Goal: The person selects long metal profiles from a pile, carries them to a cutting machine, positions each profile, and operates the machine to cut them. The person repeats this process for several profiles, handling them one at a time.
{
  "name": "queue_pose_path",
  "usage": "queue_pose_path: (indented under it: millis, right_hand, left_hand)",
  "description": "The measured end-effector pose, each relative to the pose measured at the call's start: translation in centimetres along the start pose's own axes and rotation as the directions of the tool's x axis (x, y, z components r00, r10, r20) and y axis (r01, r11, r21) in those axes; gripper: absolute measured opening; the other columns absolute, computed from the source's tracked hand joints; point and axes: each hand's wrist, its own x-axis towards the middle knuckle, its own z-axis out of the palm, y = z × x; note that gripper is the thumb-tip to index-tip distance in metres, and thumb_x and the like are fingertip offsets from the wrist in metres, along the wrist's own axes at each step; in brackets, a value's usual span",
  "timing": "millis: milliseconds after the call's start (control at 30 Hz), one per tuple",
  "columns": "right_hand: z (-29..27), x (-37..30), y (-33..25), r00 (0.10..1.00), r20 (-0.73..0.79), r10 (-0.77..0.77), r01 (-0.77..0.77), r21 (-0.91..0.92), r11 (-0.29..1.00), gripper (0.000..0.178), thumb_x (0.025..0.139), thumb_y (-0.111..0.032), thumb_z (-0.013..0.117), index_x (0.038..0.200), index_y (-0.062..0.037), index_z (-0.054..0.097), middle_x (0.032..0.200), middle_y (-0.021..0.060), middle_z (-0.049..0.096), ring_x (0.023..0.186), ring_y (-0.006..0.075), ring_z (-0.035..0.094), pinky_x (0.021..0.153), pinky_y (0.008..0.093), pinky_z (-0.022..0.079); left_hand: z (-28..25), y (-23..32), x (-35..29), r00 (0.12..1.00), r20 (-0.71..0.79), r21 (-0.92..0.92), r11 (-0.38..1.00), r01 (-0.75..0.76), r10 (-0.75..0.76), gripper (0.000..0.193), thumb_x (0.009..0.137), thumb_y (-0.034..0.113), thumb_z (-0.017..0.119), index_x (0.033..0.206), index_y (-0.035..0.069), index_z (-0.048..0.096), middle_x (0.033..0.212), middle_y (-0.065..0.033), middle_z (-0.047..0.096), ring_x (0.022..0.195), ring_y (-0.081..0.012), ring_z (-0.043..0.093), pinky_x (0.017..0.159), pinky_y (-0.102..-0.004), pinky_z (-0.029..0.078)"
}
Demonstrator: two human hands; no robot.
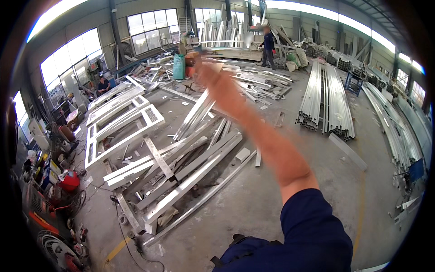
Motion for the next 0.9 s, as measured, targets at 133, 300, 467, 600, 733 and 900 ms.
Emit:
queue_pose_path:
  millis: [133,300,467,600,733,900]
  right_hand:
    - [16.2,-14.0,-0.3,0.378,0.922,0.082,0.195,-0.166,0.967,0.033,0.092,-0.023,0.048,0.119,-0.0116,0.062,0.107,0.0144,0.067,0.096,0.034,0.064,0.083,0.0438,0.052]
    - [25.8,-28.4,-2.7,-0.019,0.994,-0.104,0.17,0.106,0.98,0.038,0.095,-0.038,0.045,0.095,-0.0038,0.062,0.091,0.0204,0.065,0.087,0.041,0.06,0.075,0.0501,0.046]
    - [33.0,-33.2,-9.0,-0.005,0.978,-0.211,0.101,0.21,0.973,0.034,0.093,-0.037,0.048,0.095,-0.0071,0.063,0.092,0.0183,0.066,0.088,0.0406,0.061,0.075,0.0494,0.048]
    - [36.8,-35.6,-12.3,-0.005,0.974,-0.227,0.105,0.227,0.968,0.031,0.092,-0.035,0.049,0.096,-0.0085,0.064,0.093,0.018,0.067,0.089,0.0405,0.061,0.076,0.049,0.048]
    - [43.4,-38.8,-14.0,-0.037,0.947,-0.32,0.044,0.322,0.946,0.034,0.092,-0.036,0.049,0.097,-0.0055,0.063,0.094,0.0204,0.065,0.09,0.041,0.06,0.077,0.0492,0.048]
    - [51.8,-47.6,-5.4,-0.155,0.964,-0.214,0.009,0.218,0.976,0.037,0.094,-0.036,0.047,0.099,-0.0032,0.062,0.095,0.0196,0.065,0.09,0.036,0.062,0.076,0.0469,0.049]
  left_hand:
    - [-2.9,3.0,-4.1,0.998,-0.058,-0.112,0.994,0.0,-0.006,0.029,0.084,0.021,0.059,0.106,0.004,0.069,0.09,-0.0246,0.067,0.087,-0.0412,0.065,0.073,-0.0455,0.052]
    - [-2.1,-1.2,-9.1,0.996,-0.057,-0.097,0.993,0.065,-0.071,0.036,0.085,0.027,0.062,0.111,0.003,0.066,0.095,-0.023,0.068,0.085,-0.0366,0.066,0.073,-0.0445,0.052]
    - [-1.9,-4.5,-12.3,0.988,-0.063,-0.084,0.987,0.136,-0.142,0.038,0.085,0.032,0.063,0.112,0.005,0.065,0.097,-0.0207,0.069,0.086,-0.0346,0.067,0.074,-0.0454,0.052]
    - [-1.4,-7.0,-12.6,0.984,-0.057,-0.096,0.982,0.16,-0.166,0.039,0.084,0.035,0.064,0.112,0.008,0.066,0.097,-0.0202,0.068,0.088,-0.0344,0.067,0.077,-0.0456,0.052]
    - [-1.3,-11.7,-13.8,0.963,-0.091,-0.127,0.962,0.24,-0.252,0.04,0.084,0.039,0.064,0.112,0.011,0.067,0.097,-0.0196,0.068,0.09,-0.0341,0.066,0.079,-0.0458,0.052]
    - [3.5,-22.7,-15.8,0.913,-0.172,-0.186,0.923,0.337,-0.369,0.041,0.083,0.043,0.065,0.111,0.014,0.068,0.097,-0.0189,0.068,0.093,-0.0337,0.066,0.083,-0.0461,0.052]
